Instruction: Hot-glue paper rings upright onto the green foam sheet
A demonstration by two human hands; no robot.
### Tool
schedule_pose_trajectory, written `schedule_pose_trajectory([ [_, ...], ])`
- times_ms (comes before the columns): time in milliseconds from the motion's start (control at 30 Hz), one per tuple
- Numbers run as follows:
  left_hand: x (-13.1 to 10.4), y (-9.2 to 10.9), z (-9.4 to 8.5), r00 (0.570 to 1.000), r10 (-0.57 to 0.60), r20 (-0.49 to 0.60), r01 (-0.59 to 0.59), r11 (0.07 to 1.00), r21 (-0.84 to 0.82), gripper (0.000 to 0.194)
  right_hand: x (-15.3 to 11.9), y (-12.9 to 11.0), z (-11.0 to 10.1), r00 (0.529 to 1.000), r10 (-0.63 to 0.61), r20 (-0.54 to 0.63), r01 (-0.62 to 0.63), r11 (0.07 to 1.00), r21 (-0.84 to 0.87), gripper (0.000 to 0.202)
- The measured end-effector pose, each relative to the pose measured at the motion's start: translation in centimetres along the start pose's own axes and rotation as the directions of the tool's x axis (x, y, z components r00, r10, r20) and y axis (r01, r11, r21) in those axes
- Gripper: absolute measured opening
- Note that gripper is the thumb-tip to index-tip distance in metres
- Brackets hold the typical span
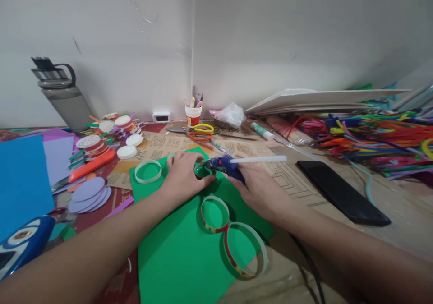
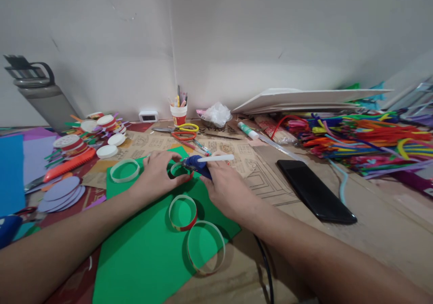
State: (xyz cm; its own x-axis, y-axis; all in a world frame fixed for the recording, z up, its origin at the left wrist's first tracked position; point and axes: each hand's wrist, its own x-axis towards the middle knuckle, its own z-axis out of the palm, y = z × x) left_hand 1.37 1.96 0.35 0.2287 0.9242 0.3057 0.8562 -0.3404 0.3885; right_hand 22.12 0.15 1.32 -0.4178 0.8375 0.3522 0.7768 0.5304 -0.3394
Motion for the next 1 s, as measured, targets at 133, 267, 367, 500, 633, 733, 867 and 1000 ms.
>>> schedule_pose_trajectory([
  [133,-0.01,0.1,-0.06,1.0,-0.008,0.0,0.008,1.0,0.001,0.044,-0.03,-0.01,-0.07,1.0,0.012,0.0,-0.012,1.0,0.003,0.027],
  [267,0.0,0.19,-0.1,1.0,-0.013,0.006,0.013,1.0,0.002,0.042,-0.07,-0.01,-0.14,1.0,0.006,-0.02,-0.006,1.0,-0.01,0.027],
  [367,0.02,0.15,-0.06,1.0,-0.014,0.006,0.014,1.0,0.003,0.042,-0.08,-0.04,-0.18,1.0,0.005,-0.023,-0.005,1.0,-0.018,0.026],
  [500,0.0,0.03,-0.01,1.0,-0.01,0.001,0.01,1.0,0.002,0.042,-0.06,-0.05,-0.18,1.0,0.023,-0.007,-0.023,0.999,-0.029,0.026],
  [633,-0.04,0.03,-0.06,1.0,-0.005,0.003,0.005,1.0,-0.009,0.044,-0.11,-0.03,-0.27,1.0,0.008,-0.02,-0.009,0.999,-0.042,0.026],
  [733,-0.04,0.08,-0.12,1.0,-0.009,0.011,0.01,1.0,-0.013,0.043,-0.21,-0.06,-0.44,0.999,0.008,-0.033,-0.009,0.999,-0.038,0.026],
  [867,-0.04,0.08,-0.09,1.0,-0.009,0.008,0.009,1.0,-0.008,0.043,-0.24,-0.08,-0.47,0.999,0.005,-0.039,-0.006,0.999,-0.032,0.027],
  [1000,-0.02,0.07,0.01,1.0,-0.008,-0.001,0.008,1.0,-0.009,0.044,-0.09,-0.03,-0.1,1.0,-0.005,-0.03,0.004,1.0,-0.022,0.03],
])
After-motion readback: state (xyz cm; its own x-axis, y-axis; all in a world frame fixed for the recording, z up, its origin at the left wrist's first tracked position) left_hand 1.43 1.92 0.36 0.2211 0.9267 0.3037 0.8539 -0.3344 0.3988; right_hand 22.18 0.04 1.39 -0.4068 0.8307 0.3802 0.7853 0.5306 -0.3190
